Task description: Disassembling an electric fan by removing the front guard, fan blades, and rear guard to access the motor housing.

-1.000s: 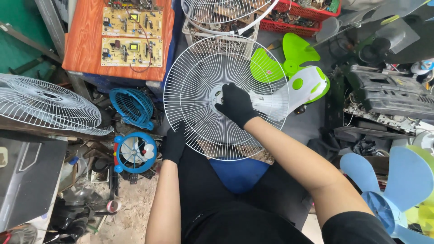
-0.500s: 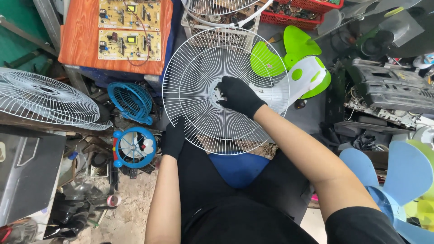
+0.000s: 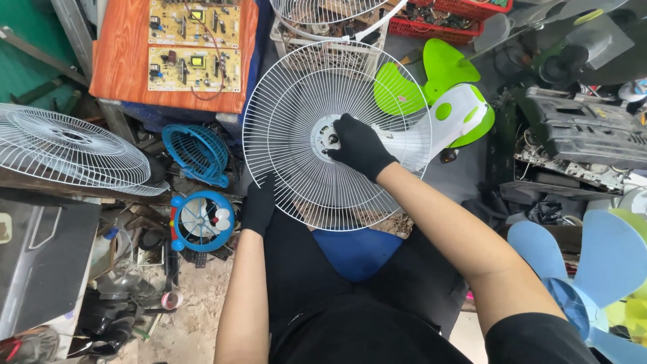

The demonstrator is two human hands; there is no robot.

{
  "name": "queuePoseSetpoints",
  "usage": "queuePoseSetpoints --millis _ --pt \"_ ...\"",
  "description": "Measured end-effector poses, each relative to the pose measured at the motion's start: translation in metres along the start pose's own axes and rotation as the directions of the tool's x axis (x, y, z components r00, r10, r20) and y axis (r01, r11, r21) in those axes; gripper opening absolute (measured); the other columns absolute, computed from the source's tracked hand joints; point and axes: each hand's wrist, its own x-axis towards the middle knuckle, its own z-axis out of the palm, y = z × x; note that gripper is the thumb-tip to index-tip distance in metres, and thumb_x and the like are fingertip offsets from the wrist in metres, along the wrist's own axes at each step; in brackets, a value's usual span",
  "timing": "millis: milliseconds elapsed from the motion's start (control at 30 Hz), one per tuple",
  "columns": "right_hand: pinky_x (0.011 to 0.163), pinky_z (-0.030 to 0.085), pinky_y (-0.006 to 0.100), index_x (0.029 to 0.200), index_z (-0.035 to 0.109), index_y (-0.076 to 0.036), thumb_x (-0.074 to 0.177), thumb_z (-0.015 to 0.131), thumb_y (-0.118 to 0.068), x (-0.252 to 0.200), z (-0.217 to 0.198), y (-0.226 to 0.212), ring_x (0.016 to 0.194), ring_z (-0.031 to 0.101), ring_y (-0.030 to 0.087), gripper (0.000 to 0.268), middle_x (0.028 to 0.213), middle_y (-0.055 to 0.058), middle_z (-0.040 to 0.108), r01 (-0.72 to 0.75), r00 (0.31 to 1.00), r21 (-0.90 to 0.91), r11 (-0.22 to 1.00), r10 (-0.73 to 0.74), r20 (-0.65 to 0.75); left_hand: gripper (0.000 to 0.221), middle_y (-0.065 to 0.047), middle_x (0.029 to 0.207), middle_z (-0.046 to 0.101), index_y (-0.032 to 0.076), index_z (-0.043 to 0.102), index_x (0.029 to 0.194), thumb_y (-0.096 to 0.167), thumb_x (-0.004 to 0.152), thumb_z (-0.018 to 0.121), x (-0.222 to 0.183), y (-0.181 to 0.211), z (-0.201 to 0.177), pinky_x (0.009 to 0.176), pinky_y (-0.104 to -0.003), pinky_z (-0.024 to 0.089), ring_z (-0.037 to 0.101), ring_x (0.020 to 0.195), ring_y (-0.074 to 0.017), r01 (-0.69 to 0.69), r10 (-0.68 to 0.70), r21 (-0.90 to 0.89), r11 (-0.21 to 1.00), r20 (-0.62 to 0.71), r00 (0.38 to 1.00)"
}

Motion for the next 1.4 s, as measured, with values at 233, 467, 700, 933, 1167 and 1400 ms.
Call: queuePoseSetpoints --millis 233,467,700,933,1167,1400 --pt "0.086 0.053 0.047 0.122 0.057 0.001 0.075 0.081 -0.032 0.002 -0.008 0.010 0.103 0.062 0.038 0.062 0.110 0.019 0.059 0.183 0.983 0.018 0.983 -0.182 -0.033 0.047 -0.014 0.130 0.059 0.013 0.053 0.135 0.036 0.102 0.027 -0.002 0.005 -0.003 0.098 -0.048 0.051 0.055 0.126 -0.0305 0.124 -0.122 -0.052 0.991 0.038 0.992" --pt "0.085 0.052 0.047 0.122 0.058 0.001 0.075 0.082 -0.029 -0.003 -0.014 0.005 0.100 0.064 0.039 0.060 0.108 0.020 0.060 0.208 0.978 0.097 0.973 -0.204 -0.051 0.059 -0.008 0.130 0.062 0.018 0.054 0.135 0.056 0.098 0.028 0.009 0.008 -0.003 0.104 -0.046 0.047 0.056 0.127 -0.0267 0.307 -0.295 -0.132 0.942 0.104 0.950" --pt "0.070 0.056 0.042 0.119 0.057 -0.011 0.078 0.073 -0.061 -0.012 0.001 -0.015 0.082 0.071 0.029 0.066 0.090 0.007 0.066 -0.158 0.985 -0.017 0.987 0.157 -0.073 0.064 -0.005 0.129 0.065 0.023 0.060 0.131 0.069 0.094 0.035 0.013 0.005 0.002 0.106 -0.045 0.044 0.055 0.128 -0.0254 0.423 -0.410 -0.234 0.875 0.108 0.906" --pt "0.069 0.055 0.040 0.122 0.058 -0.008 0.079 0.076 -0.050 0.002 0.006 -0.017 0.082 0.071 0.028 0.063 0.090 0.009 0.069 -0.164 0.981 -0.047 0.985 0.158 -0.111 0.062 -0.008 0.135 0.061 0.020 0.056 0.135 0.062 0.097 0.031 0.003 0.031 -0.029 0.113 -0.045 0.036 0.050 0.133 -0.0244 0.468 -0.434 -0.219 0.856 0.187 0.881" --pt "0.074 0.055 0.042 0.125 0.056 -0.009 0.077 0.078 -0.045 0.004 0.017 -0.010 0.086 0.070 0.030 0.064 0.093 0.010 0.068 -0.110 0.989 -0.060 0.992 0.103 -0.108 0.060 -0.004 0.134 0.063 0.023 0.058 0.133 0.062 0.095 0.033 0.008 0.027 -0.022 0.112 -0.044 0.037 0.051 0.132 -0.0217 0.471 -0.440 -0.206 0.858 0.179 0.880" --pt "0.079 0.053 0.042 0.129 0.056 -0.009 0.079 0.078 -0.035 0.002 0.008 -0.003 0.091 0.068 0.031 0.060 0.097 0.010 0.065 0.033 0.998 -0.050 0.998 -0.035 -0.048 0.064 -0.006 0.136 0.061 0.023 0.056 0.137 0.066 0.094 0.035 0.007 0.025 -0.023 0.114 -0.045 0.035 0.050 0.133 -0.0248 0.465 -0.427 -0.265 0.845 0.192 0.884"
